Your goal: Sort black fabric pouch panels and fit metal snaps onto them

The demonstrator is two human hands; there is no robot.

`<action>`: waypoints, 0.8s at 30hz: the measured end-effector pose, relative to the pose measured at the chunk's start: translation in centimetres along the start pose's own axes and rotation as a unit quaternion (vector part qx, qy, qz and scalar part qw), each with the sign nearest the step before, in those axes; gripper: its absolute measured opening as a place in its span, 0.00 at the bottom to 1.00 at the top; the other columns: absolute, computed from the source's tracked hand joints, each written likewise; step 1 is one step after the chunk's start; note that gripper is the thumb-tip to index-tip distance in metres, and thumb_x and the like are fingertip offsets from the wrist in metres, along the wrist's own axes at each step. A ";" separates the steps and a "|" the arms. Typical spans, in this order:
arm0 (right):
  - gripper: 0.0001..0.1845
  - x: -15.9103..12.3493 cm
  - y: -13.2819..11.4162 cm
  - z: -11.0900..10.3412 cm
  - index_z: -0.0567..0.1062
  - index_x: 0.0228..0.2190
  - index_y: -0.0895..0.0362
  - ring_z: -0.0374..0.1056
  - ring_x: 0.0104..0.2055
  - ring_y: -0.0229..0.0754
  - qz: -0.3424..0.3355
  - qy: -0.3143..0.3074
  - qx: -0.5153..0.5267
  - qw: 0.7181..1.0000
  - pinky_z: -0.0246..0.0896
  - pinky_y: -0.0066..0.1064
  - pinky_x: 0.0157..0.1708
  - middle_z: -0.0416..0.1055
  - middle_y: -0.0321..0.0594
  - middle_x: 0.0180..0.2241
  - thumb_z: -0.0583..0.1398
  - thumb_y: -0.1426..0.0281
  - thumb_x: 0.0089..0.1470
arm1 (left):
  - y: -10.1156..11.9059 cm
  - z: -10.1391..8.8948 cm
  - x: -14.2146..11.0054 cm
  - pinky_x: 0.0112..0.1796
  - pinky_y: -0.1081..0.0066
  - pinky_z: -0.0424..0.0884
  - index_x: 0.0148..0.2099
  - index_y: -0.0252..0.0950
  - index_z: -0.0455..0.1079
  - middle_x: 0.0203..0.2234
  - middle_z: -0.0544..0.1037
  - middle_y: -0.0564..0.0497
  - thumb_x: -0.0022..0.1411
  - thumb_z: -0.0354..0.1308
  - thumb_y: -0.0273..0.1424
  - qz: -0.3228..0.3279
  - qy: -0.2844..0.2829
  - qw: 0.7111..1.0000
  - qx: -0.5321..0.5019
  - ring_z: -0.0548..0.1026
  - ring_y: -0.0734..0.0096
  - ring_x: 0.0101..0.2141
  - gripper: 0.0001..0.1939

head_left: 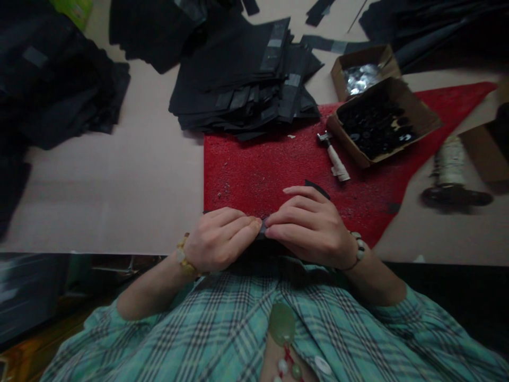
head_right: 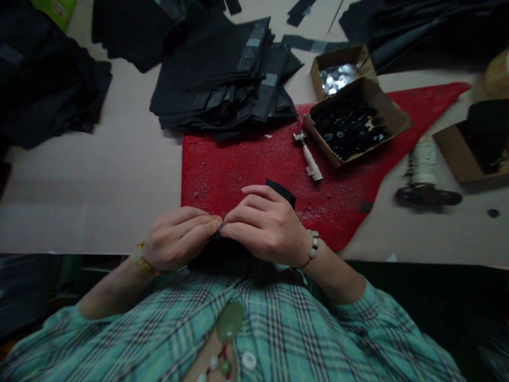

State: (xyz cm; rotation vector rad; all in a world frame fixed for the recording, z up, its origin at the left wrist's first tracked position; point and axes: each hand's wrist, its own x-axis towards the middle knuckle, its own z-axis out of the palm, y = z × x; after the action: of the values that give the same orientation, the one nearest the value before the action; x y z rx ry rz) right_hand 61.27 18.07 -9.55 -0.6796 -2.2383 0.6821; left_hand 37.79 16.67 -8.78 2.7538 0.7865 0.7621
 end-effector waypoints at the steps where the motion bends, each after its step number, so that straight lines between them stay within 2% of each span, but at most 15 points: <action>1: 0.07 -0.1 0.0 0.1 0.78 0.33 0.46 0.67 0.33 0.38 -0.007 0.002 -0.006 1.000 0.61 0.43 0.51 0.77 0.32 0.34 0.59 0.67 0.61 | -0.1 0.0 -0.2 0.37 0.70 0.73 0.44 0.35 0.72 0.36 0.81 0.47 0.65 0.53 0.24 0.010 0.013 1.000 0.005 0.77 0.70 0.35 0.08; 5: 0.08 -0.5 -0.2 0.3 0.78 0.34 0.47 0.67 0.33 0.37 -0.045 0.010 -0.049 0.998 0.63 0.38 0.44 0.78 0.33 0.36 0.58 0.66 0.62 | -0.5 -0.2 -0.3 0.37 0.70 0.73 0.44 0.36 0.72 0.35 0.81 0.48 0.65 0.54 0.26 0.045 0.028 0.998 0.027 0.78 0.71 0.34 0.07; 10: 0.08 -0.5 -0.5 0.4 0.78 0.37 0.51 0.67 0.37 0.37 -0.123 0.053 -0.100 0.986 0.63 0.36 0.45 0.79 0.34 0.39 0.58 0.70 0.62 | -0.7 -0.9 0.5 0.35 0.72 0.73 0.41 0.35 0.70 0.29 0.80 0.51 0.66 0.53 0.24 0.098 0.031 0.993 0.065 0.76 0.73 0.30 0.05; 14: 0.08 -0.5 -0.7 0.2 0.78 0.37 0.50 0.67 0.37 0.37 -0.141 0.059 -0.119 0.981 0.62 0.36 0.45 0.79 0.33 0.39 0.58 0.71 0.62 | -0.7 -1.4 1.0 0.34 0.71 0.72 0.38 0.35 0.70 0.27 0.79 0.51 0.66 0.52 0.24 0.136 0.020 0.988 0.074 0.75 0.73 0.29 0.06; 20: 0.09 -0.7 -0.8 0.2 0.78 0.36 0.51 0.66 0.34 0.35 -0.157 0.046 -0.132 0.978 0.59 0.34 0.42 0.79 0.34 0.38 0.57 0.70 0.63 | -1.0 -1.0 0.8 0.34 0.71 0.69 0.37 0.36 0.68 0.25 0.77 0.53 0.67 0.50 0.27 0.106 -0.003 0.992 0.072 0.73 0.75 0.28 0.07; 24: 0.09 -0.5 -0.7 0.4 0.78 0.36 0.51 0.67 0.35 0.35 -0.161 0.053 -0.117 0.979 0.58 0.35 0.43 0.79 0.34 0.38 0.57 0.69 0.63 | -1.1 -1.1 0.8 0.31 0.72 0.66 0.35 0.37 0.67 0.22 0.72 0.55 0.67 0.49 0.26 0.128 -0.023 0.989 0.071 0.70 0.76 0.25 0.08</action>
State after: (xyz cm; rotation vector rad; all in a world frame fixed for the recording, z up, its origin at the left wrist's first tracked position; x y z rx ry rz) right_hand 61.10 17.14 -9.62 -0.4358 -2.2782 0.2193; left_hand 37.29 18.00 -7.82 3.0282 0.5013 0.7083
